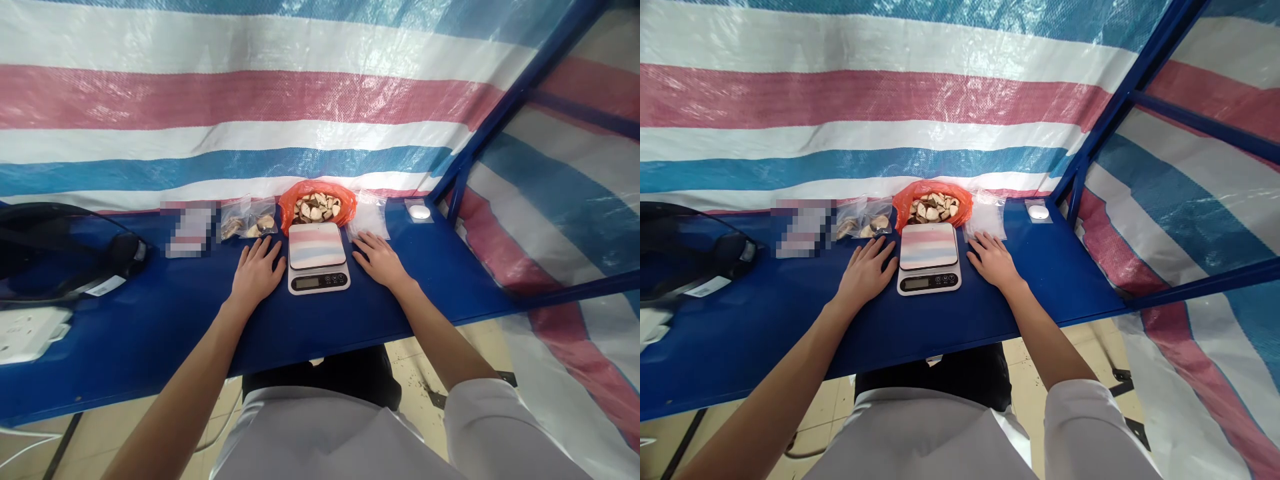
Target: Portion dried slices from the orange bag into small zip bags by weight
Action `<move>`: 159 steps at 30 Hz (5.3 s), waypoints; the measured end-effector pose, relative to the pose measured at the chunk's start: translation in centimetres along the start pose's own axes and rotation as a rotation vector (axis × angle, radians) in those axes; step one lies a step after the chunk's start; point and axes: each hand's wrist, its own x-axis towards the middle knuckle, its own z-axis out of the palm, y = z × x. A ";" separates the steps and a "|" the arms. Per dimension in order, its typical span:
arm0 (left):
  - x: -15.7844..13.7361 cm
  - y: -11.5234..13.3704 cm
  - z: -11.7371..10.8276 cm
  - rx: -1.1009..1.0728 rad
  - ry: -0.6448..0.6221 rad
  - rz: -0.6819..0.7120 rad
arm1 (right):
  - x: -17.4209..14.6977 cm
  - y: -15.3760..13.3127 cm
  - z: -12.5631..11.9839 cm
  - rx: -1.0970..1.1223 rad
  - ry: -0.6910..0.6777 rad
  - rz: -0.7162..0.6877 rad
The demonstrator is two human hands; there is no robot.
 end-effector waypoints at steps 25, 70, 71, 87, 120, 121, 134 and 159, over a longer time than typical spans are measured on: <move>0.1 -0.1 0.2 0.000 0.026 -0.011 | 4.6 3.0 0.8 0.096 0.043 0.114; 0.6 -0.1 -0.8 -0.266 0.174 -0.097 | 4.2 2.3 -2.8 0.536 0.317 0.227; 0.7 0.0 -1.0 -0.318 0.192 -0.102 | 4.2 2.3 -3.2 0.585 0.322 0.238; 6.5 4.7 -2.7 -1.327 -0.096 -0.271 | 6.7 -3.2 -7.6 1.232 0.072 0.063; 12.4 0.9 -2.9 -1.282 -0.023 -0.134 | 9.5 -3.3 -2.2 1.554 0.025 0.435; 12.5 0.8 -3.0 -1.225 0.010 -0.106 | 9.5 -3.1 -2.3 1.544 0.016 0.430; 11.9 1.4 -4.7 -0.926 0.083 0.032 | 14.2 -5.9 -6.1 1.046 -0.204 -0.032; 11.8 0.8 -4.1 -1.607 -0.265 -0.286 | 13.9 -4.3 -5.3 1.320 -0.144 0.037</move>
